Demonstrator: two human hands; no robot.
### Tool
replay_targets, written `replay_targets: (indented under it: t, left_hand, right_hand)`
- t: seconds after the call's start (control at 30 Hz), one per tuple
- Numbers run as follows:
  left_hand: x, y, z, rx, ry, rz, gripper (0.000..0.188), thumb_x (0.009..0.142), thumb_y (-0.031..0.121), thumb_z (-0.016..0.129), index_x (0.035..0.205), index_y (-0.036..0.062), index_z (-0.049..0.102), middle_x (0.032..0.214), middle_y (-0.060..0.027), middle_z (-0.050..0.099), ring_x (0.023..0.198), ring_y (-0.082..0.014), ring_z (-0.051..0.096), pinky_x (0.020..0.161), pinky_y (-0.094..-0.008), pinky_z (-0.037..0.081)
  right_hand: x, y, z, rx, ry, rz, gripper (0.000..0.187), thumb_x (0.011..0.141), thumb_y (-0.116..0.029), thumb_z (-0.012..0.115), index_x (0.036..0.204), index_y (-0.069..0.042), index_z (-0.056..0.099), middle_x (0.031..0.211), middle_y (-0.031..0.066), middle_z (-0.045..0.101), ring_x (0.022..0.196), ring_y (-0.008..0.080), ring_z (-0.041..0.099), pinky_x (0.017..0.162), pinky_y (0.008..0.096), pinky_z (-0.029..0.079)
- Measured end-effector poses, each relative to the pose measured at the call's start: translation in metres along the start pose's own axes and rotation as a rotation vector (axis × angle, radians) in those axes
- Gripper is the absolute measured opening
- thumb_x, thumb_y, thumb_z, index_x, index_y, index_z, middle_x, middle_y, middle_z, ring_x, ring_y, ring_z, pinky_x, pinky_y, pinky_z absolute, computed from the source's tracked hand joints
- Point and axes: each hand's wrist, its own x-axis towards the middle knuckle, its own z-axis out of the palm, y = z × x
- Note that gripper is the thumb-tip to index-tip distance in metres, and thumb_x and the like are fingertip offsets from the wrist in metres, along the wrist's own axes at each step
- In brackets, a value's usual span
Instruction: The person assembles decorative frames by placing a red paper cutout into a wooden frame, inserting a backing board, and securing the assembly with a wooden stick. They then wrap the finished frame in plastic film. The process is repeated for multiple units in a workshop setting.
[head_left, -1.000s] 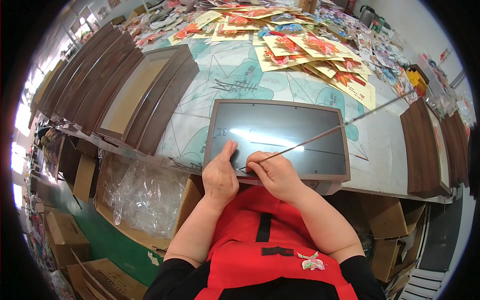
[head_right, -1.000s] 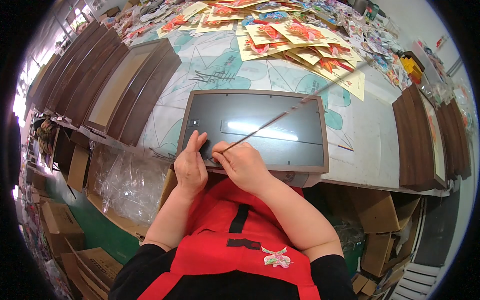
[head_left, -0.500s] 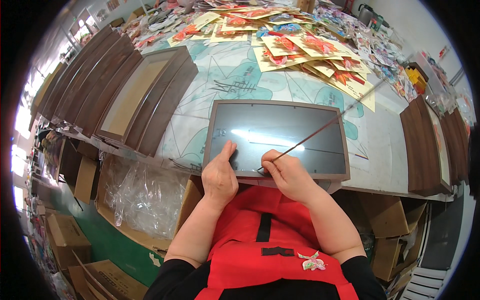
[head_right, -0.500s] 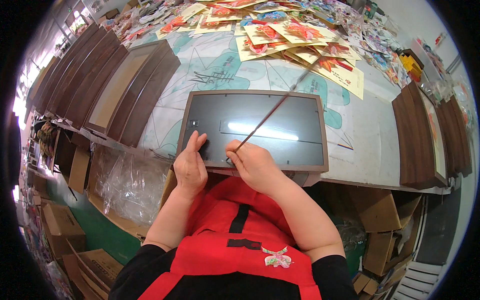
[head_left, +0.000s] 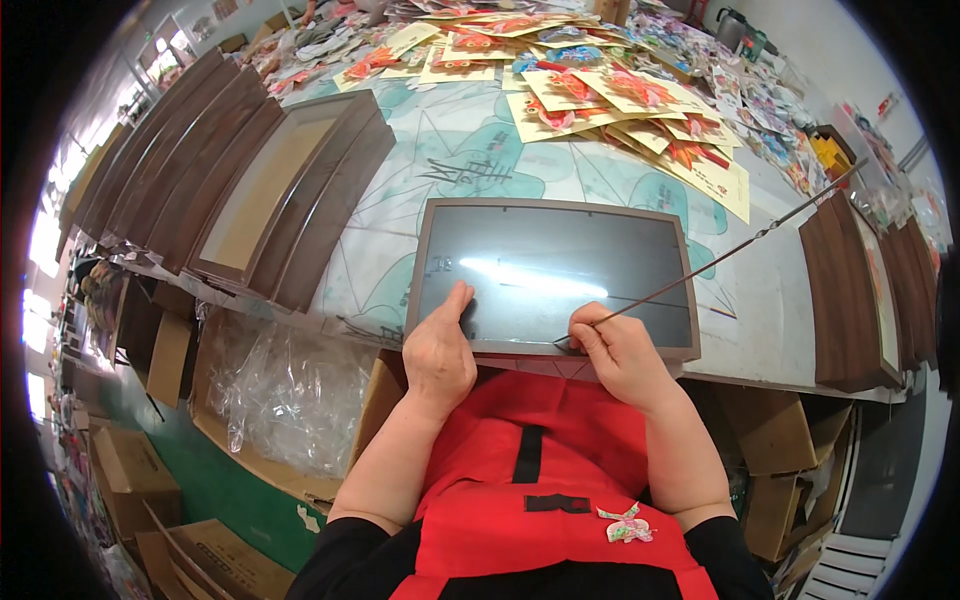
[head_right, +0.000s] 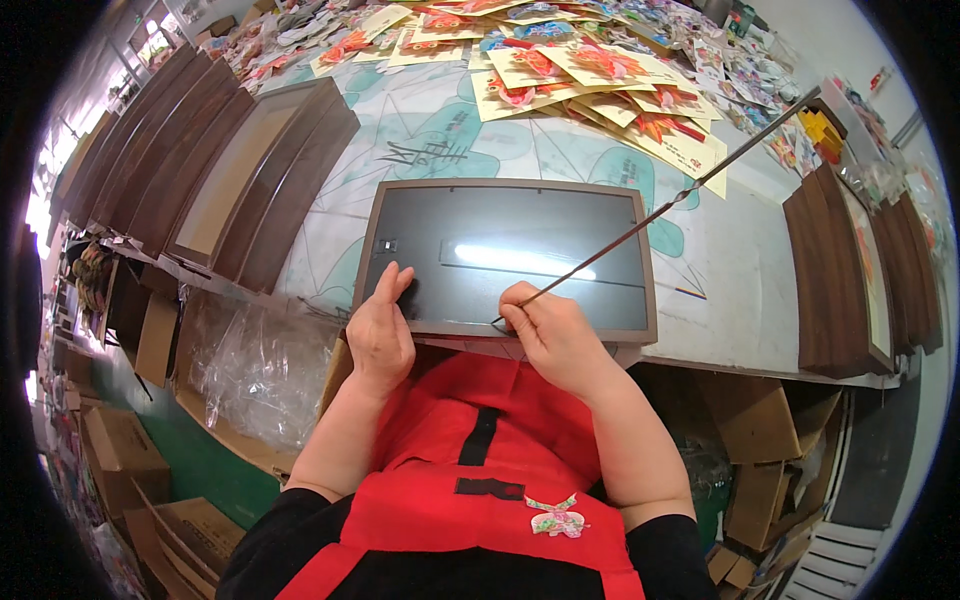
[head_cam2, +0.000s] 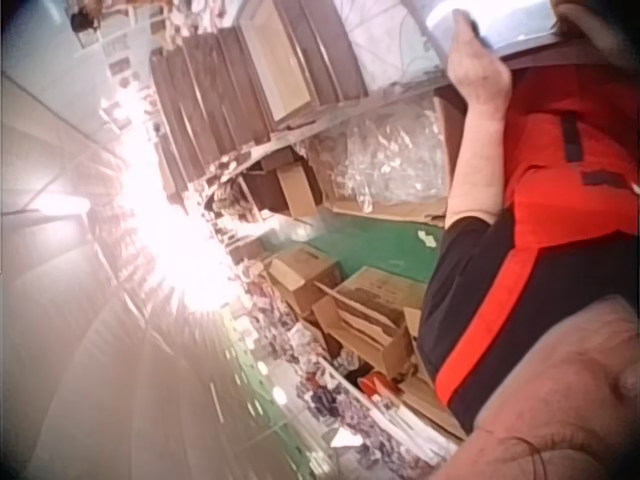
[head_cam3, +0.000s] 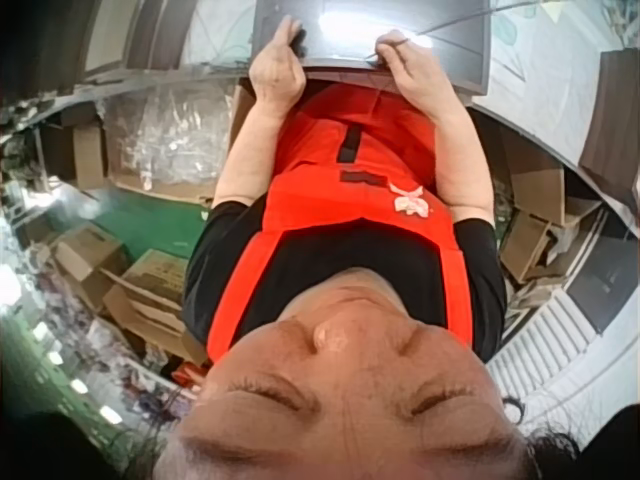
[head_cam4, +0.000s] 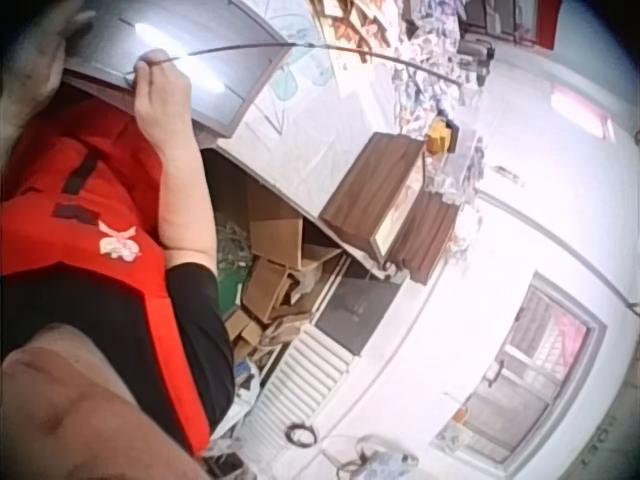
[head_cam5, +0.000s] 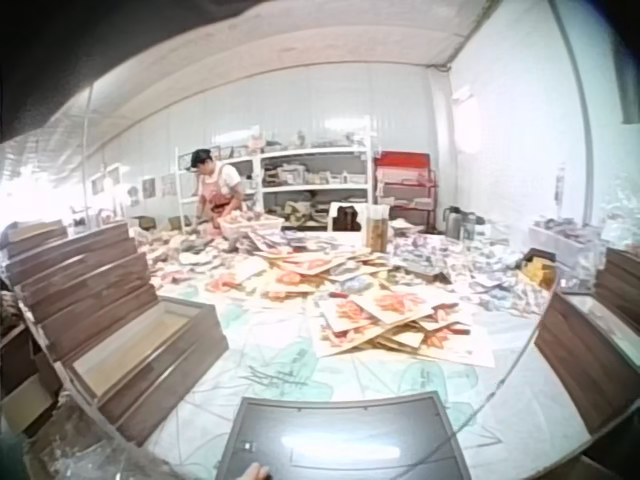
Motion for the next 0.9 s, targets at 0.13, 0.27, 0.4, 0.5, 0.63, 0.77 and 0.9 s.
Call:
replay_targets:
  t: [0.13,0.27,0.4,0.5,0.63,0.77,0.9]
  left_hand:
    - [-0.001,-0.001,0.0,0.004,-0.005,0.003,0.055,0.078,-0.014,0.047,0.132,-0.0048,0.043,0.107,-0.0178,0.067,0.089,-0.0309,0.068,0.076,-0.0344,0.052]
    - [0.0,0.0,0.0,0.002,-0.005,0.004,0.054,0.078,-0.014,0.046,0.131,-0.0051,0.044,0.107,-0.0179,0.067,0.089,-0.0308,0.068,0.076,-0.0343,0.052]
    - [0.001,0.001,0.0,-0.007,0.008,0.013,0.053,0.078,-0.014,0.045,0.13,-0.0052,0.046,0.107,-0.0181,0.067,0.089,-0.0311,0.067,0.077,-0.0345,0.052]
    - [0.002,0.002,-0.001,-0.004,0.01,0.012,0.051,0.076,-0.014,0.046,0.127,-0.0057,0.049,0.104,-0.0188,0.067,0.088,-0.032,0.067,0.077,-0.0351,0.052]
    - [0.003,0.005,-0.002,0.004,0.007,0.006,0.049,0.073,-0.014,0.049,0.12,-0.005,0.054,0.096,-0.0197,0.066,0.086,-0.0339,0.065,0.075,-0.0368,0.053]
    - [0.001,0.003,-0.002,-0.003,0.003,0.007,0.047,0.073,-0.013,0.051,0.119,-0.0027,0.056,0.094,-0.0189,0.065,0.087,-0.0347,0.064,0.076,-0.0382,0.051]
    - [0.002,0.007,-0.007,-0.051,-0.076,-0.028,0.042,0.078,-0.011,0.05,0.118,-0.0024,0.058,0.108,-0.0172,0.065,0.097,-0.0335,0.064,0.085,-0.0377,0.05]
  right_hand:
    - [-0.01,0.003,-0.016,-0.07,0.01,0.028,0.01,0.095,-0.008,0.049,0.092,0.0,0.055,0.071,0.0132,0.058,0.065,0.0286,0.059,0.062,0.0328,0.046]
    - [-0.022,0.007,-0.031,-0.07,0.057,0.11,0.011,0.094,-0.007,0.049,0.09,0.0,0.057,0.07,0.0116,0.058,0.064,0.0242,0.059,0.062,0.0306,0.046]
    - [-0.04,0.016,-0.046,-0.054,0.14,0.136,0.013,0.094,-0.006,0.049,0.088,0.001,0.057,0.07,0.0081,0.057,0.063,0.0171,0.056,0.06,0.0278,0.045]
    - [-0.056,0.023,-0.061,-0.095,0.237,0.181,0.013,0.095,-0.007,0.049,0.088,0.001,0.057,0.07,0.0074,0.057,0.063,0.0154,0.056,0.06,0.0267,0.044]
    - [-0.083,0.036,-0.088,-0.02,0.462,0.322,0.018,0.098,-0.012,0.047,0.085,-0.001,0.055,0.073,0.0038,0.056,0.066,0.0108,0.053,0.061,0.0236,0.043]
    - [-0.118,0.079,-0.134,0.132,0.687,0.577,0.02,0.098,-0.02,0.045,0.089,-0.004,0.053,0.074,0.0062,0.058,0.06,0.0128,0.057,0.056,0.0267,0.047]
    - [-0.155,0.126,-0.178,-0.407,0.583,0.811,0.025,0.094,-0.02,0.048,0.103,0.001,0.056,0.078,0.0146,0.062,0.066,0.0234,0.06,0.066,0.0344,0.049]
